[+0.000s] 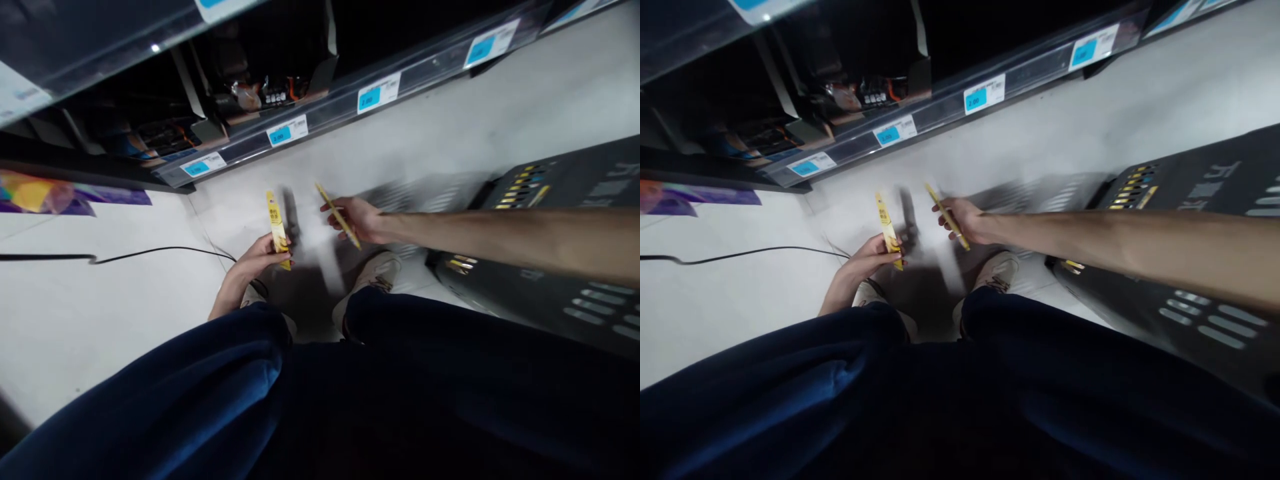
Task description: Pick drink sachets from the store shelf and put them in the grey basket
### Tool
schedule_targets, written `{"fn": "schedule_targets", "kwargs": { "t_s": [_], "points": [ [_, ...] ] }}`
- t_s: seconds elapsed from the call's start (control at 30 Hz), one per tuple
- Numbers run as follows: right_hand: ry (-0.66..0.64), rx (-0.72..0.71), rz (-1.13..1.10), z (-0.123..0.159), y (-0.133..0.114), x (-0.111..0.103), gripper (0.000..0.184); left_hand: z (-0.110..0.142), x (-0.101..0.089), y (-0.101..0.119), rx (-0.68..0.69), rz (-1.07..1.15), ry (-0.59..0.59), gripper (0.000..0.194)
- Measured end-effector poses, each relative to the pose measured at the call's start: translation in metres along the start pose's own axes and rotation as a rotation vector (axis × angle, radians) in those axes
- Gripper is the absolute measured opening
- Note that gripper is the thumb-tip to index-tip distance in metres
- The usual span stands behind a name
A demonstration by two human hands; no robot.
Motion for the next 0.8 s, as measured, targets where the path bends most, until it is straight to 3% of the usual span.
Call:
{"fn": "schedule_targets", "kwargs": {
  "t_s": [0.07, 0.17, 0.37, 0.5, 0.63, 0.77, 0.8],
  "points": [
    [-0.017, 0.029, 0.048, 0.002, 0.004, 0.002, 0.005, -0.003, 0.000, -0.001, 0.032, -0.014, 0.056, 0.040],
    [-0.063, 0.045, 0.096, 0.005, 0.007, 0.006, 0.022, -0.004, 0.004, 0.000, 0.029, -0.018, 0.057, 0.038],
    [-0.126, -0.010, 0.038, 0.004, 0.007, 0.006, 0.021, 0.000, 0.009, 0.006, -0.043, 0.023, 0.040, 0.044],
    [-0.097, -0.028, 0.064, -0.002, 0.009, 0.002, 0.024, -0.004, 0.007, 0.003, -0.055, 0.034, 0.049, 0.047],
    [-0.043, -0.231, 0.173, 0.010, 0.003, 0.006, 0.034, 0.003, 0.005, 0.004, 0.039, -0.097, 0.088, 0.042],
    [-0.208, -0.297, 0.142, 0.013, 0.009, 0.022, 0.031, 0.012, 0.009, 0.006, 0.057, -0.134, 0.140, 0.047],
    [-0.199, -0.336, 0.128, 0.008, 0.009, 0.024, 0.031, 0.010, 0.009, 0.006, 0.080, -0.112, 0.158, 0.047]
  ]
}}
Point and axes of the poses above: each hand's wrist, its own z-axis away from the middle knuckle, its own x-axis out of the palm, y = z × x, the point moved 4 cm from there along -z, towards the middle knuckle, and after that the axes turned 3 degrees about x, right-handed, at the moved point
